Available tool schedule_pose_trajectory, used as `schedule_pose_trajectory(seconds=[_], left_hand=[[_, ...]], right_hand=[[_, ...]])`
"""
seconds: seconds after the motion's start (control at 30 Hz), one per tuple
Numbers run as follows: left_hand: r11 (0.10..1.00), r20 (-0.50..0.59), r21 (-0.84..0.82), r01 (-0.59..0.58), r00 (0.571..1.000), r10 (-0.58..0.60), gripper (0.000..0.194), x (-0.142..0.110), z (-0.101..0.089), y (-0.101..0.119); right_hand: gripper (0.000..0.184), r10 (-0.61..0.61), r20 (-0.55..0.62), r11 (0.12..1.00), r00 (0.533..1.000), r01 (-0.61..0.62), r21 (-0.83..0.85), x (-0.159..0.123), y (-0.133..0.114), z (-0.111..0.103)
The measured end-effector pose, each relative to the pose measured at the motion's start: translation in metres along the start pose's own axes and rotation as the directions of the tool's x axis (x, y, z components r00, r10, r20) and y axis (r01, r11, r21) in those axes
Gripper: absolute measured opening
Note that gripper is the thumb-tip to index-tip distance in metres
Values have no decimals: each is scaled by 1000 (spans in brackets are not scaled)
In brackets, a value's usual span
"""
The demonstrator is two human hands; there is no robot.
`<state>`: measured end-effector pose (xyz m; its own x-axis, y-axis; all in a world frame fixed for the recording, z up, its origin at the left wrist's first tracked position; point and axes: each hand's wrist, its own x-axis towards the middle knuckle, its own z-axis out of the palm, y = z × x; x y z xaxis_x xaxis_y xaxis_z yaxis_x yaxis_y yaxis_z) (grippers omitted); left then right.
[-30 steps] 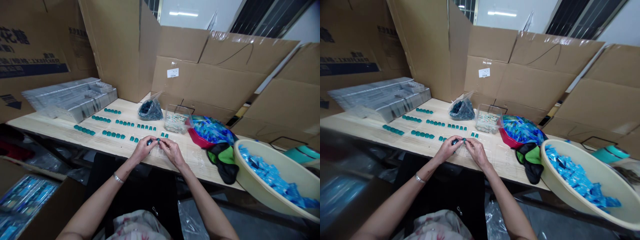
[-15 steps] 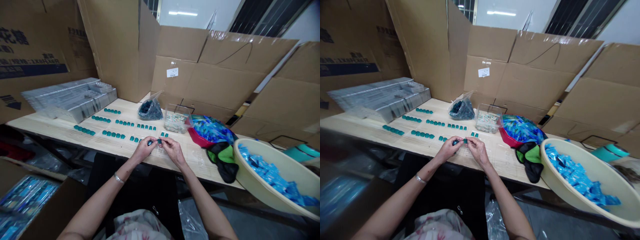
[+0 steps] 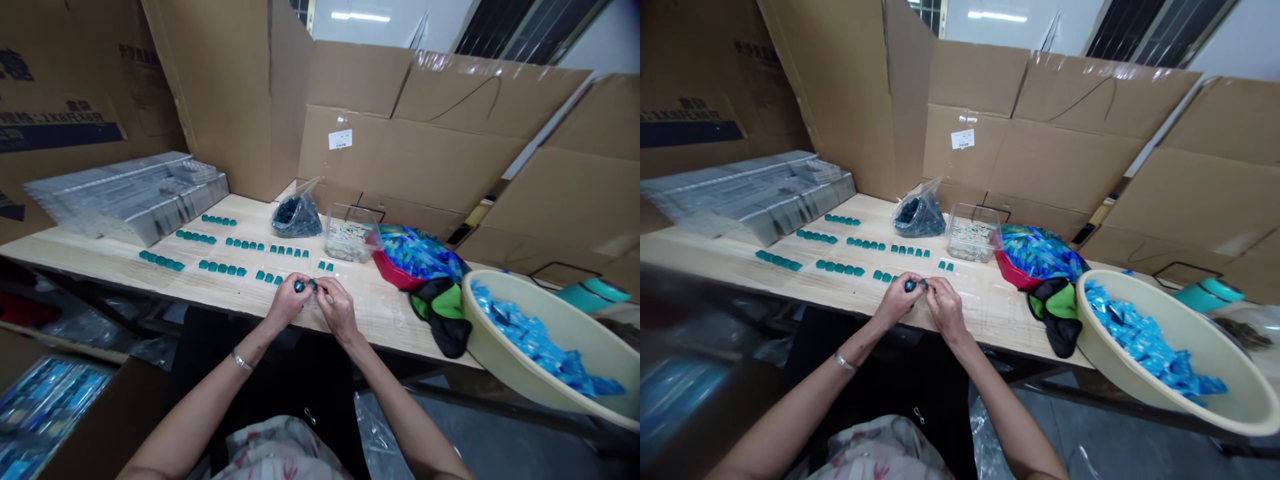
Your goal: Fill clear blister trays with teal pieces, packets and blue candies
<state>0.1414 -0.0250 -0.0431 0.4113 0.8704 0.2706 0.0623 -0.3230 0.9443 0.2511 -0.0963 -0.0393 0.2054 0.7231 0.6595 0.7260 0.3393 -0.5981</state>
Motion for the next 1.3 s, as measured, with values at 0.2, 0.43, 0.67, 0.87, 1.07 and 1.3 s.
schedule_pose_trajectory(seconds=[0.2, 0.43, 0.67, 0.87, 1.07, 1.3], left_hand=[[915, 73, 253, -314, 949, 306, 9, -7, -1, -5], [783, 256, 391, -484, 874, 412, 13, -9, 4, -2], [965, 37, 169, -199, 980, 196, 14, -6, -4, -1], [969, 93, -74, 236, 969, -228, 29, -10, -13, 10], [822, 252, -327, 466, 882, -399, 38, -12, -18, 16], [520, 410, -668, 532, 846, -340, 33, -3, -21, 15]], right_hand=[[21, 328, 140, 900, 934, -355, 254, -2, 3, -12], [24, 463, 279, 767, 842, -538, 349, 9, 6, -32], [16, 333, 30, 933, 943, -334, 135, 23, 58, -49], [21, 119, 128, 962, 985, -82, -261, 50, 104, -54], [25, 70, 316, 936, 946, 47, -348, 56, 114, -48], [25, 47, 348, 947, 936, 69, -313, 51, 129, -41]])
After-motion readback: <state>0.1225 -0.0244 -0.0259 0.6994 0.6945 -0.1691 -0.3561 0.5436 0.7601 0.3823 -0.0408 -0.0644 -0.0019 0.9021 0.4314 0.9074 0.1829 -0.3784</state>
